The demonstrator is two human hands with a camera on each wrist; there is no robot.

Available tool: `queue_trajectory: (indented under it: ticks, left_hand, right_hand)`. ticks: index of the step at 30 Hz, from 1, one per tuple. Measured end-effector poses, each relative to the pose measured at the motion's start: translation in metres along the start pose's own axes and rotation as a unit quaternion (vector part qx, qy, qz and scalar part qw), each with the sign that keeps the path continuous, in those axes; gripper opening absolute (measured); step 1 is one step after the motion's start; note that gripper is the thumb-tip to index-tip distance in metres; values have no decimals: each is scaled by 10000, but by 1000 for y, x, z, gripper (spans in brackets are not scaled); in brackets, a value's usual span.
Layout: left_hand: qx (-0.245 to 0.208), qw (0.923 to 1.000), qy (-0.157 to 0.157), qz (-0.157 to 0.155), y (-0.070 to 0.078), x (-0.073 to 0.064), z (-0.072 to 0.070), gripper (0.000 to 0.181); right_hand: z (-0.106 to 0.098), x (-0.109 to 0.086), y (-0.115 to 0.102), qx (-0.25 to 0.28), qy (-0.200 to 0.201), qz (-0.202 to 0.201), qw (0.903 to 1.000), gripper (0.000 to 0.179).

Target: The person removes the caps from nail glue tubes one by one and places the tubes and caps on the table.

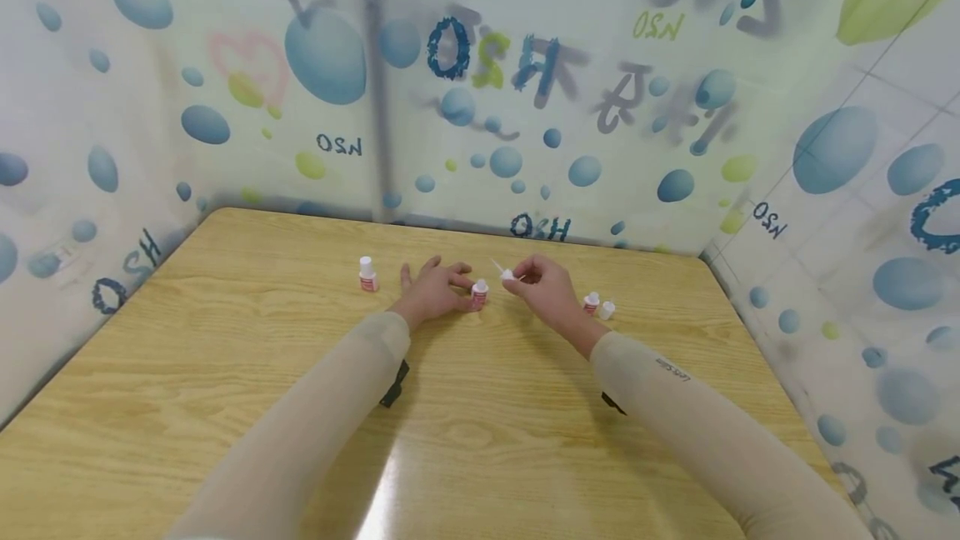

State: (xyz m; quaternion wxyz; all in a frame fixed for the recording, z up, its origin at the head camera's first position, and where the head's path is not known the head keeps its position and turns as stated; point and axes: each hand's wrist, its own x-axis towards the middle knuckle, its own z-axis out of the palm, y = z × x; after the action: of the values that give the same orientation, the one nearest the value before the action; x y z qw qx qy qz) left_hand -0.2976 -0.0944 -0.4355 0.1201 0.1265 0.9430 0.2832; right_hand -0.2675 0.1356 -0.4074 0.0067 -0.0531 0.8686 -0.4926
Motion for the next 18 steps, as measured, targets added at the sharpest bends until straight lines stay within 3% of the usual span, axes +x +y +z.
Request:
queue_trajectory:
  ticks: [6,10,18]
  left_hand:
    - [-10,10000,-12,23,2,0,0,45]
    - [24,10000,-21,21,3,0,1,45]
    - [15,10000,21,4,4,-2,-2,46]
  right_hand:
    - [1,2,4,65,-404,417,9983,39]
    - [3,3,6,-150,-525,724,9959,35]
    - [15,8,4,36,-496,1169,9919,30]
